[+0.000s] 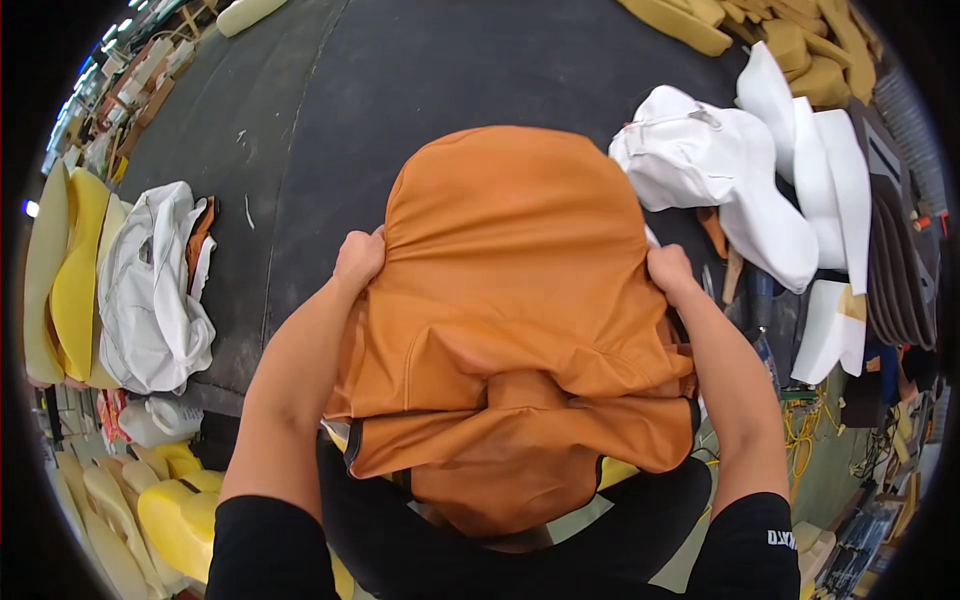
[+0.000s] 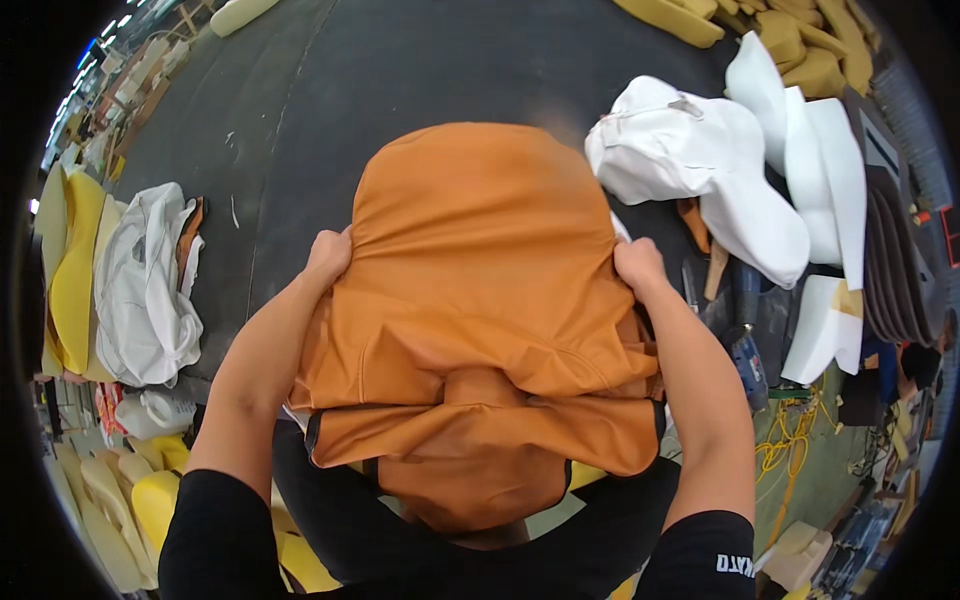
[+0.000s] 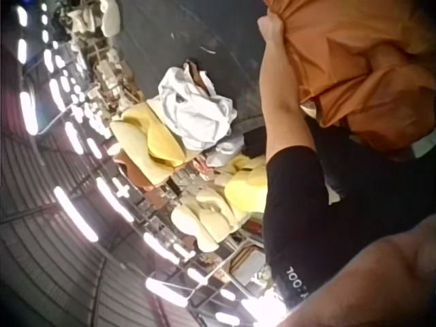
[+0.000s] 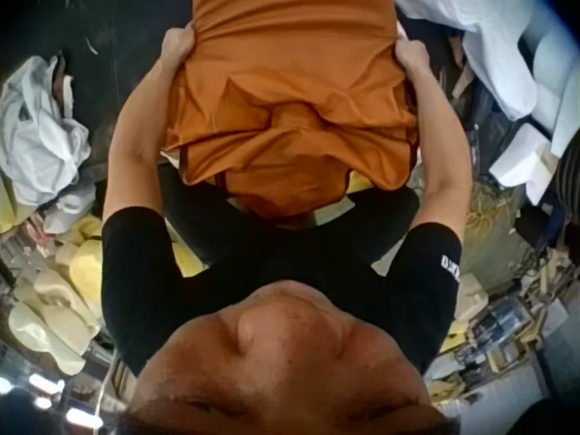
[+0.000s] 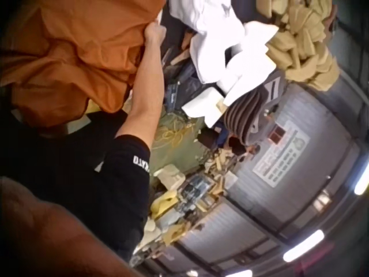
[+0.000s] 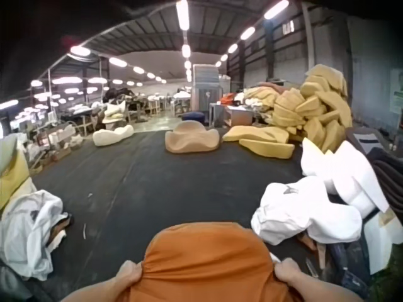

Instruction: Applying spray adhesive to a foam cushion and fitting a leather upholstery cover over it.

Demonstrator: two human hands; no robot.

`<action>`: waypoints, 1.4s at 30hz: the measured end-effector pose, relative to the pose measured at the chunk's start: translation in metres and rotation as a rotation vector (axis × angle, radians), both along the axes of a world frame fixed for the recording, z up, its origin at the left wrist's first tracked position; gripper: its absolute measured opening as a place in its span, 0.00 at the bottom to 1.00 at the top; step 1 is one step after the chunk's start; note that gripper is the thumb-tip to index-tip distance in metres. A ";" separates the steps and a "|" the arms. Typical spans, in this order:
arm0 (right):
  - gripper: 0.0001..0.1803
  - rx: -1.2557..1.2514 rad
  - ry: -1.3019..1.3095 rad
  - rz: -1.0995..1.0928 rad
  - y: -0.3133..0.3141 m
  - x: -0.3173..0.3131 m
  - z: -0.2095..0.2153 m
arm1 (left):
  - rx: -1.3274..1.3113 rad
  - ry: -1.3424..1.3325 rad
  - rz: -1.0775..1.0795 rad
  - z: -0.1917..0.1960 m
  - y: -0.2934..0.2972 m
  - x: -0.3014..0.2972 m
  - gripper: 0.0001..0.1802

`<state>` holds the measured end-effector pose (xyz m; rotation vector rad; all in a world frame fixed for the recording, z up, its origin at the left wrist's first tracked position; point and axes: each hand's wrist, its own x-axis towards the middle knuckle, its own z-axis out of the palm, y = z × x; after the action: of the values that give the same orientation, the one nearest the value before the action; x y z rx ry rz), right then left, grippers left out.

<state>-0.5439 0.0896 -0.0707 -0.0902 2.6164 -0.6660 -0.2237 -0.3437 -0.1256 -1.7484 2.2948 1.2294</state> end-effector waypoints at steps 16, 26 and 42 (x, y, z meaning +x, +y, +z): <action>0.27 -0.741 -0.689 -0.319 -0.018 0.020 0.047 | 0.344 0.281 0.268 0.017 -0.007 0.005 0.36; 0.17 -0.670 -0.652 -0.250 0.000 0.006 0.057 | 0.415 0.297 0.260 0.016 0.000 0.003 0.24; 0.26 0.224 0.061 0.259 -0.004 0.024 0.002 | -0.055 0.007 0.037 0.016 -0.012 0.008 0.47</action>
<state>-0.5204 0.0852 -0.0691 -0.3776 2.6545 -0.2830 -0.2159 -0.3559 -0.1095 -1.8152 2.3323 1.1910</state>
